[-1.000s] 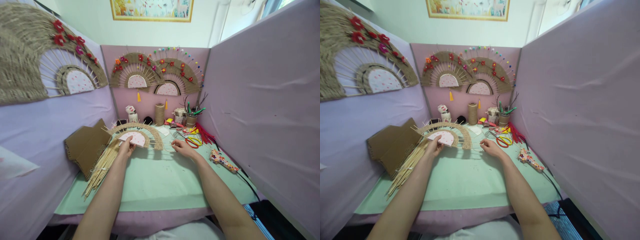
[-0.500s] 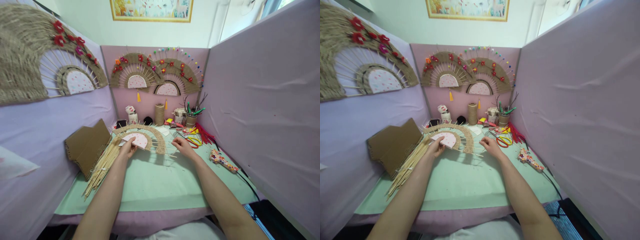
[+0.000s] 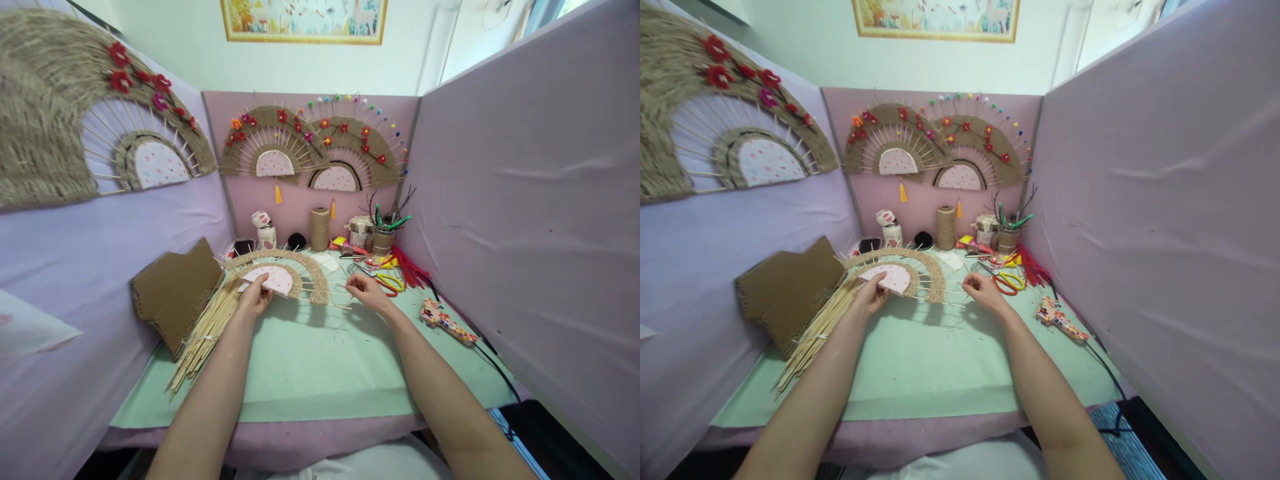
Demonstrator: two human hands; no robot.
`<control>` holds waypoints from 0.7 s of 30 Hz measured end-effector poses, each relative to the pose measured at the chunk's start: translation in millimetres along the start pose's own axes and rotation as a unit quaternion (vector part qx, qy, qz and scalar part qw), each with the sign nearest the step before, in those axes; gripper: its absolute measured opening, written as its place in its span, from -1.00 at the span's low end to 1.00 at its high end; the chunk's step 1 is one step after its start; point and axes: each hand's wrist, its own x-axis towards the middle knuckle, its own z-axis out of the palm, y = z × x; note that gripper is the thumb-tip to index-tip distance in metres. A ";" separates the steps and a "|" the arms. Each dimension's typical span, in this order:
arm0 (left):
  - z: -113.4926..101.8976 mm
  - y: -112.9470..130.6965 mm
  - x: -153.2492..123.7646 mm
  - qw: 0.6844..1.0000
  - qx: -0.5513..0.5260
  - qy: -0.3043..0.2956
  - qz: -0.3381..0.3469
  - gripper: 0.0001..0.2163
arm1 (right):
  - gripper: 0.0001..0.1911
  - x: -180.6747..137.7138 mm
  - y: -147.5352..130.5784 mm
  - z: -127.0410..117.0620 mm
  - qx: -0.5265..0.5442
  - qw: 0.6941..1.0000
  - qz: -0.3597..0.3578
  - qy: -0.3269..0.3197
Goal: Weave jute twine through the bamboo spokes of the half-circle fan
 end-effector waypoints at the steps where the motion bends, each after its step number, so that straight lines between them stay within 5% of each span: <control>1: 0.0 -0.1 -0.1 1.000 0.001 0.000 -0.001 -0.96 | -0.78 0.3 1.0 0.1 0.003 1.000 0.000 0.000; 21: 0.8 -3.3 0.4 0.999 0.028 -0.018 -0.028 -0.94 | -0.75 -0.7 1.9 6.8 0.023 0.999 -0.033 0.008</control>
